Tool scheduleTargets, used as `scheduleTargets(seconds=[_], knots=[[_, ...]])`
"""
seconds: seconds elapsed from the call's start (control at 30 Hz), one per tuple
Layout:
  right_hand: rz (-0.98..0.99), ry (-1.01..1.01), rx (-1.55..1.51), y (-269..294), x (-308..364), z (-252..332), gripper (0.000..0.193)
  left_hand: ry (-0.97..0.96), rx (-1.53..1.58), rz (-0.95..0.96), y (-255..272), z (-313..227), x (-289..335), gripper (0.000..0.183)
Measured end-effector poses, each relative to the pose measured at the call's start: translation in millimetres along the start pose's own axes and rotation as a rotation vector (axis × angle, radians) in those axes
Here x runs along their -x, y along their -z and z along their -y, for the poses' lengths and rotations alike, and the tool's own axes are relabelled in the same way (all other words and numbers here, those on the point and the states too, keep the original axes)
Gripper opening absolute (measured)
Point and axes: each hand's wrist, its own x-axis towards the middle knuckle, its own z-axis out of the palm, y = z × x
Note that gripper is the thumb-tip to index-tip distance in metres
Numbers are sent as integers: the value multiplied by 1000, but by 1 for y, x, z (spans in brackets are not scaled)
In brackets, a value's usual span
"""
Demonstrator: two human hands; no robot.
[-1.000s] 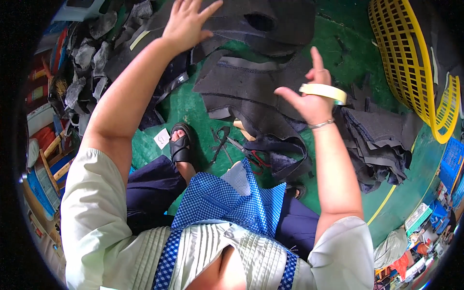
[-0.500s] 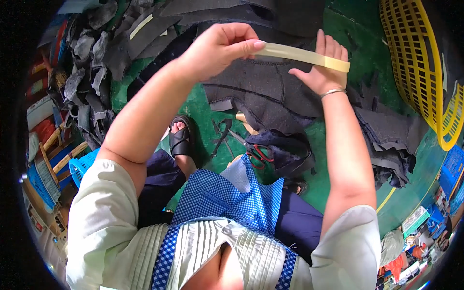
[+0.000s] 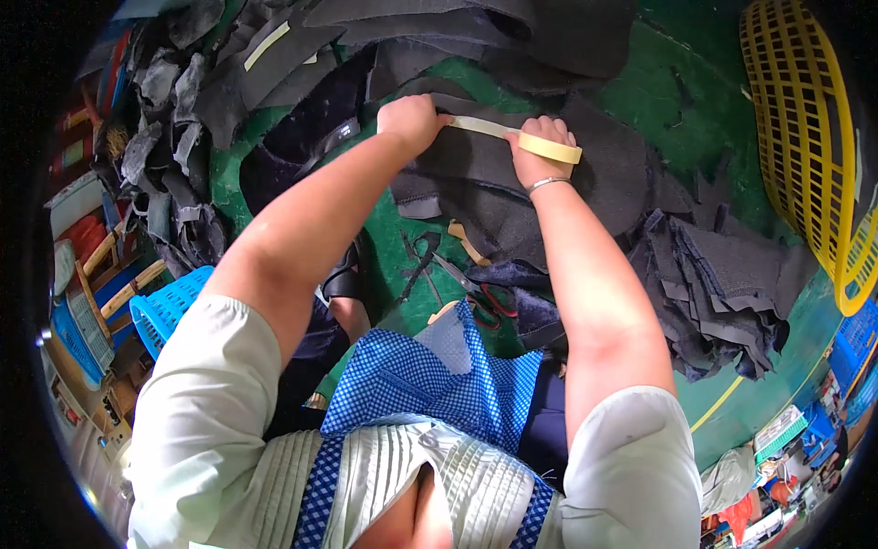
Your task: Applying adhesive tape to the edges of cut fabric shoe components and sorting them into baskets.
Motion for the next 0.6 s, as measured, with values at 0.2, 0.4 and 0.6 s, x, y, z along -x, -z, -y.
scheduleTargets(seconds=[0.2,0.4,0.6], knots=[[-6,46,47,-12,-8,-7,27,-745,16,-177,-12,-22,46,76],[1015,220,194,49,-73,-37,56,-687,-154,-13,-38,-18,40,81],[122,151,-576,139,-18,-53,42,-554,446,-477,43,-32,19,25]])
